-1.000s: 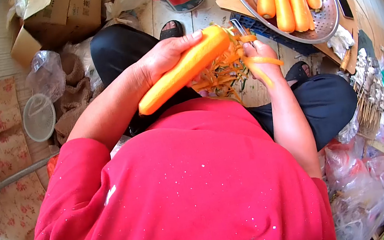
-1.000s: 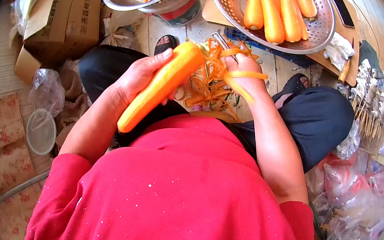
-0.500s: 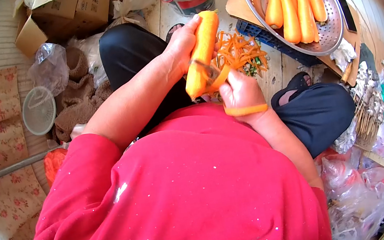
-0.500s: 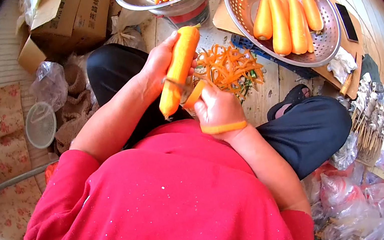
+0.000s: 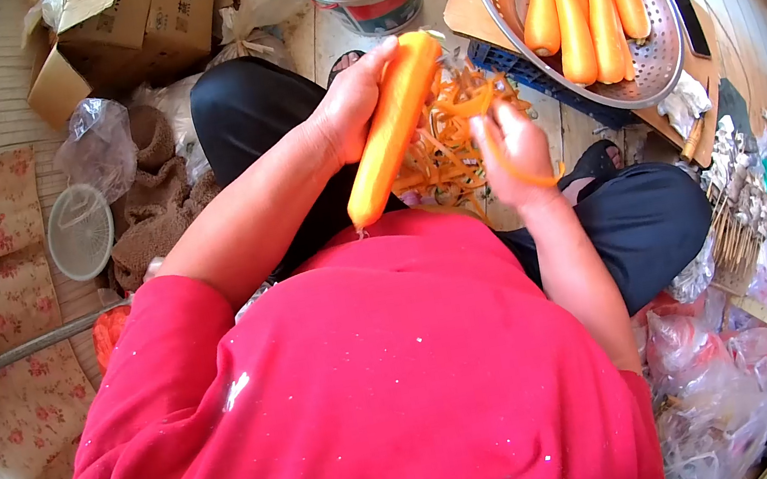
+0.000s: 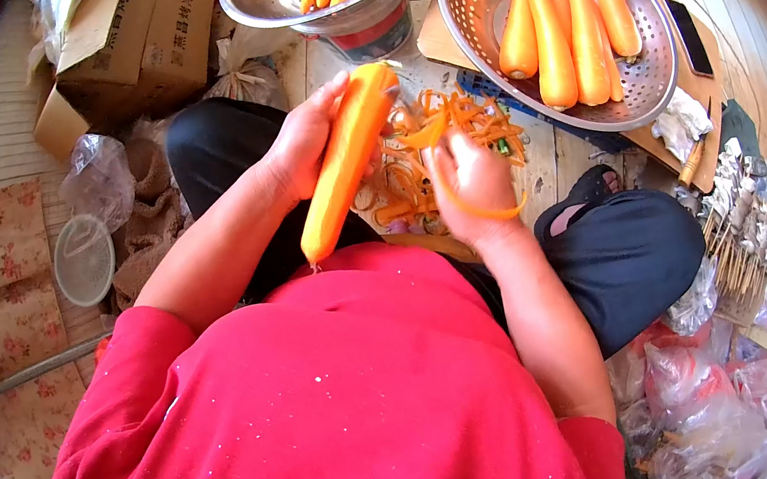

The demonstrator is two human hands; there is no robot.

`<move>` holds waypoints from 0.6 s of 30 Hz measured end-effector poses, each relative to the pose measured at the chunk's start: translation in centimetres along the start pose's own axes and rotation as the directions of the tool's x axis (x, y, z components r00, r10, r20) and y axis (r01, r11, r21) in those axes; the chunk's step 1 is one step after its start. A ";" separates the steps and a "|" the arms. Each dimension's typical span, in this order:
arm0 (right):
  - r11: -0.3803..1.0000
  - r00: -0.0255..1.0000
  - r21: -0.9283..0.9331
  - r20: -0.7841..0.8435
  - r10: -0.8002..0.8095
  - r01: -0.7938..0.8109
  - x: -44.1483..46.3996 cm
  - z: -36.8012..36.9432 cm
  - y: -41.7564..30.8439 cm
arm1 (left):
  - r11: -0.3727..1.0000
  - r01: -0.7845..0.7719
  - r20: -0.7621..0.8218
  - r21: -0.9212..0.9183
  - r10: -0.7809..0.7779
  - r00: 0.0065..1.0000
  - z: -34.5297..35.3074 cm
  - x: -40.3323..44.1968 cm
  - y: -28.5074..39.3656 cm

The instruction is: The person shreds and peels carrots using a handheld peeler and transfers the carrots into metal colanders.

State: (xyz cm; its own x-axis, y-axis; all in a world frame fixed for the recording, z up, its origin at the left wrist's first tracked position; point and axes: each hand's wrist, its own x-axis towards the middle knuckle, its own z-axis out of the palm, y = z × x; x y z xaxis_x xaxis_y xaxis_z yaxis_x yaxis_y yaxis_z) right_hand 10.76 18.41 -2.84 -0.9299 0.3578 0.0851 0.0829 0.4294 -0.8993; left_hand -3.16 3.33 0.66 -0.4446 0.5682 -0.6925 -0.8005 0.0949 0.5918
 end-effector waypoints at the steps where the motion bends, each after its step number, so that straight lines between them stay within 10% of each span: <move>1: 1.000 0.995 -0.008 0.101 0.024 -0.023 -0.6 -0.3 -1.8 | 0.998 -0.048 -0.072 -0.051 0.044 0.996 -0.2 0.8 -0.1; 7: 0.971 0.947 -0.030 0.230 -0.226 0.239 -3.1 1.3 -2.4 | 0.995 -0.044 -0.144 -0.091 0.030 0.989 0.2 1.8 0.2; 13: 0.992 0.995 -0.071 0.002 0.100 -0.100 0.7 0.0 0.7 | 0.981 0.115 -0.086 0.154 -0.103 0.991 2.0 -1.2 -0.4; 15: 0.923 0.964 -0.344 0.130 0.231 -0.175 2.3 -1.1 3.2 | 0.969 0.124 -0.036 0.215 -0.119 0.992 0.9 -1.6 -0.7; 18: 0.937 0.958 -0.266 0.115 0.264 -0.227 1.9 -0.7 3.9 | 0.961 0.151 0.137 0.232 -0.186 0.973 0.8 -2.7 -0.3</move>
State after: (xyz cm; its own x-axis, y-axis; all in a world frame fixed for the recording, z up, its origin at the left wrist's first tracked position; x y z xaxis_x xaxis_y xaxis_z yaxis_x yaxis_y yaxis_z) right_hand 9.59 21.34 -5.84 -0.9097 0.3609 -0.2054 0.3838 0.5422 -0.7474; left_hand -1.33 2.42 2.69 -0.2290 0.6469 -0.7274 -0.7429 0.3667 0.5600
